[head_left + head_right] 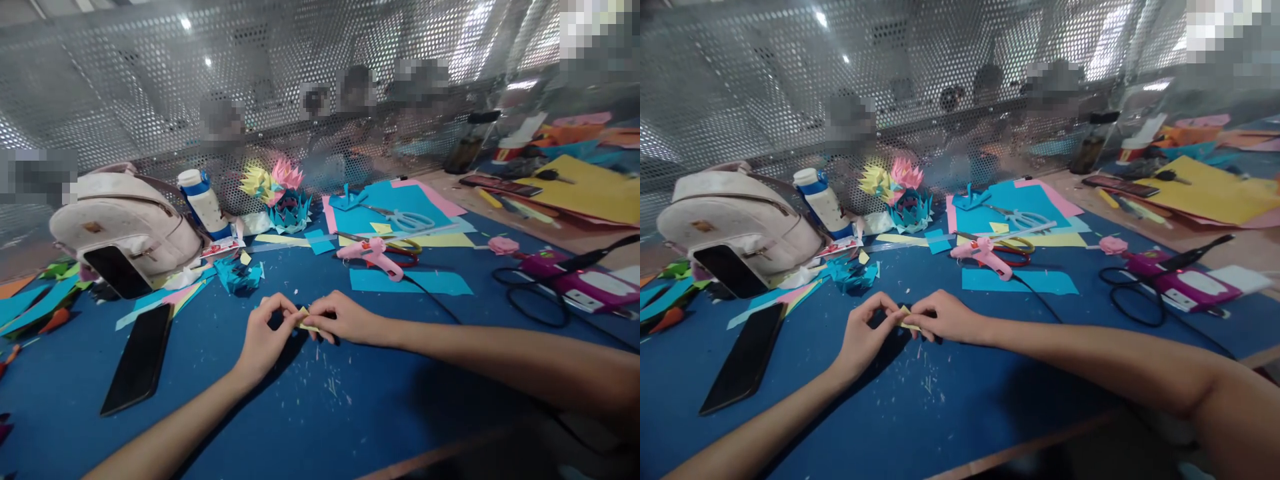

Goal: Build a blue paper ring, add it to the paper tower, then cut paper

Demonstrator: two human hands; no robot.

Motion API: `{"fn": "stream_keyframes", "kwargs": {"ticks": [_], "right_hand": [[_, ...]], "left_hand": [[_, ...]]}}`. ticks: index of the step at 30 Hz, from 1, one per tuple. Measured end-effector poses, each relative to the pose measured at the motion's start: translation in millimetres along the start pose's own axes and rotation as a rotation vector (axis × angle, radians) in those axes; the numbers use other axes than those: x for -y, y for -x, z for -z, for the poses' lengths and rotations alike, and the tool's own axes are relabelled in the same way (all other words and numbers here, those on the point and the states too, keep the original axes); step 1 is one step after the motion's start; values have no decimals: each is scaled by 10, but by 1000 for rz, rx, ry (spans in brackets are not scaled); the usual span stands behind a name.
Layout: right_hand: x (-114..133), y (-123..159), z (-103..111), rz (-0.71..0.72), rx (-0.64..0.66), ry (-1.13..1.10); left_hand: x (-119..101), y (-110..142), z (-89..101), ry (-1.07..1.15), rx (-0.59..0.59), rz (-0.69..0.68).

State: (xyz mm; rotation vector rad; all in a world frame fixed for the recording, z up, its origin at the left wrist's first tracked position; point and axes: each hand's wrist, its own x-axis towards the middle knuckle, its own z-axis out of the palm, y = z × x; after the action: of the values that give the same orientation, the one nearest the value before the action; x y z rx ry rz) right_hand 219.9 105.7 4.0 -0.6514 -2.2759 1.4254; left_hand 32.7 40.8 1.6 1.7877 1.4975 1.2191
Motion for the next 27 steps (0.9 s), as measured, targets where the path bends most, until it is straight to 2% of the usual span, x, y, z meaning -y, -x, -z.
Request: {"fn": "stream_keyframes", "kwargs": {"ticks": [3, 6, 13, 21, 24, 27], "right_hand": [[-16, 1, 9, 48, 27, -19], [-13, 5, 7, 37, 37, -19], [8, 21, -24, 104, -2, 64], [7, 13, -98, 57, -63, 30], [12, -15, -73, 6, -146, 34], [32, -61, 35, -23, -160, 88]], "left_hand": [[24, 13, 6, 29, -51, -3], [50, 24, 7, 31, -76, -2], [33, 34, 20, 18, -128, -54], [-8, 98, 39, -117, -157, -182], [-21, 62, 134, -204, -131, -260], [-15, -54, 406, -306, -128, -335]]}}
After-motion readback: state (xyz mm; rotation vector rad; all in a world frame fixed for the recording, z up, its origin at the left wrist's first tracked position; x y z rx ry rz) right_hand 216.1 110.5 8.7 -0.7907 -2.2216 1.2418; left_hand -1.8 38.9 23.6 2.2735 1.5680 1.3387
